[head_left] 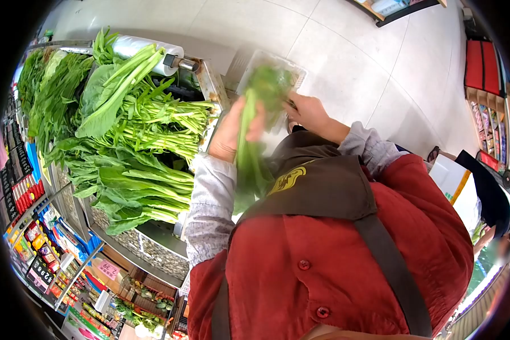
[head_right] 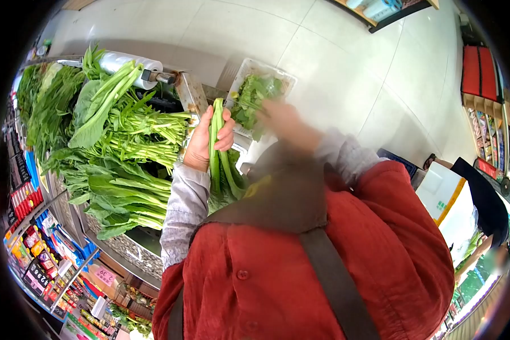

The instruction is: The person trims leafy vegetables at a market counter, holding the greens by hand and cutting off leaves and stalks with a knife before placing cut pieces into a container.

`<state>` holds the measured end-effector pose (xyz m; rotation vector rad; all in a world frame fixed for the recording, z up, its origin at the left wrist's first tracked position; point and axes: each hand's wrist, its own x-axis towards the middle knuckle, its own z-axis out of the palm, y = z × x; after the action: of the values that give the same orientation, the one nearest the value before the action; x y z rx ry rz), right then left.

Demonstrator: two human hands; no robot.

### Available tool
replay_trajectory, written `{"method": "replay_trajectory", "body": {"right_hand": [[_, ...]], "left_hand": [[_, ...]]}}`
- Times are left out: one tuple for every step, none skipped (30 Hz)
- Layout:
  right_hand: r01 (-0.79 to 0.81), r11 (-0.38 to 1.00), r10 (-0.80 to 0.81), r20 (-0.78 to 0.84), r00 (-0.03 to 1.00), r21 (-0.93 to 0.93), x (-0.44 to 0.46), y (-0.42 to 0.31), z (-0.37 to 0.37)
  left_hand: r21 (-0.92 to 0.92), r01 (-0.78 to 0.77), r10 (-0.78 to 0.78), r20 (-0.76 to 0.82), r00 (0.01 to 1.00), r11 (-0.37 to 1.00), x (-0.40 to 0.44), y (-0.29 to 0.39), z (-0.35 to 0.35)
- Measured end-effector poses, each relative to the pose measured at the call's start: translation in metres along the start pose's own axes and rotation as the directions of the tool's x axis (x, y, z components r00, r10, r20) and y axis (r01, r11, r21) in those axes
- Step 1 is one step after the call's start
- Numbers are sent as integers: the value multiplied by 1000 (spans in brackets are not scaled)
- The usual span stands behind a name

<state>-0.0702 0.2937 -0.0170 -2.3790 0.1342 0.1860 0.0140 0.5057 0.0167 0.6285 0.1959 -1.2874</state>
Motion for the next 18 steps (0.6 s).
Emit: {"method": "replay_trajectory", "body": {"right_hand": [[-72, 996, 71, 13, 997, 49, -8, 11, 4], [-143, 985, 140, 32, 990, 98, -14, 24, 8], [-140, 985, 137, 37, 990, 103, -16, 28, 5], [-112, 980, 115, -9, 993, 163, -17, 31, 4], [-80, 972, 96, -58, 994, 223, -17, 33, 5], [-61, 963, 88, -92, 992, 261, -17, 25, 0], [-52, 961, 79, -89, 993, 271, -14, 21, -3], [-5, 960, 43, -132, 990, 280, -12, 18, -5], [44, 957, 7, -174, 985, 288, -10, 17, -5], [66, 960, 1, -240, 971, 272, -8, 21, 0], [86, 956, -17, -241, 970, 281, -7, 24, 4], [23, 964, 27, -182, 983, 265, -5, 26, 4], [-34, 970, 66, -127, 990, 241, -1, 28, 4], [-9, 963, 45, -127, 991, 271, -1, 30, 8], [9, 968, 19, -107, 994, 249, -2, 33, 12], [87, 969, -60, -120, 991, 233, -2, 37, 18], [161, 963, -135, -131, 982, 216, -2, 42, 25], [181, 959, -154, -134, 979, 219, -3, 45, 29]], "left_hand": [[7, -21, 20, 81, 997, 1000, 0, 2, 0], [9, -25, 24, 78, 997, 1000, -1, 4, -1], [17, -22, 20, 101, 995, 1000, -3, 4, -3], [27, -18, 15, 122, 992, 999, -6, 4, -4], [38, -16, 10, 141, 990, 999, -10, 5, -6], [9, -4, 2, 168, 986, 1000, -17, 4, -4], [14, -10, 8, 156, 988, 1000, -27, 6, 7], [8, -33, 31, 196, 980, 999, -41, 7, 19], [1, -56, 54, 234, 971, 998, -55, 8, 32], [40, -76, 62, 276, 959, 996, -68, 9, 45], [154, -100, 61, 239, 969, 983, -86, 14, 60], [336, -155, 167, -7, 986, 929, -109, 17, 91], [428, -62, 97, -61, 993, 902, -129, 29, 108], [554, -43, 81, -44, 996, 831, -143, 36, 119], [667, -22, 60, -34, 998, 745, -154, 44, 129], [879, -13, 131, -56, 990, 476, -164, 56, 142], [987, 72, 220, -104, 970, 146, -170, 67, 154], [960, 213, 307, -151, 940, -181, -176, 77, 165]]}}
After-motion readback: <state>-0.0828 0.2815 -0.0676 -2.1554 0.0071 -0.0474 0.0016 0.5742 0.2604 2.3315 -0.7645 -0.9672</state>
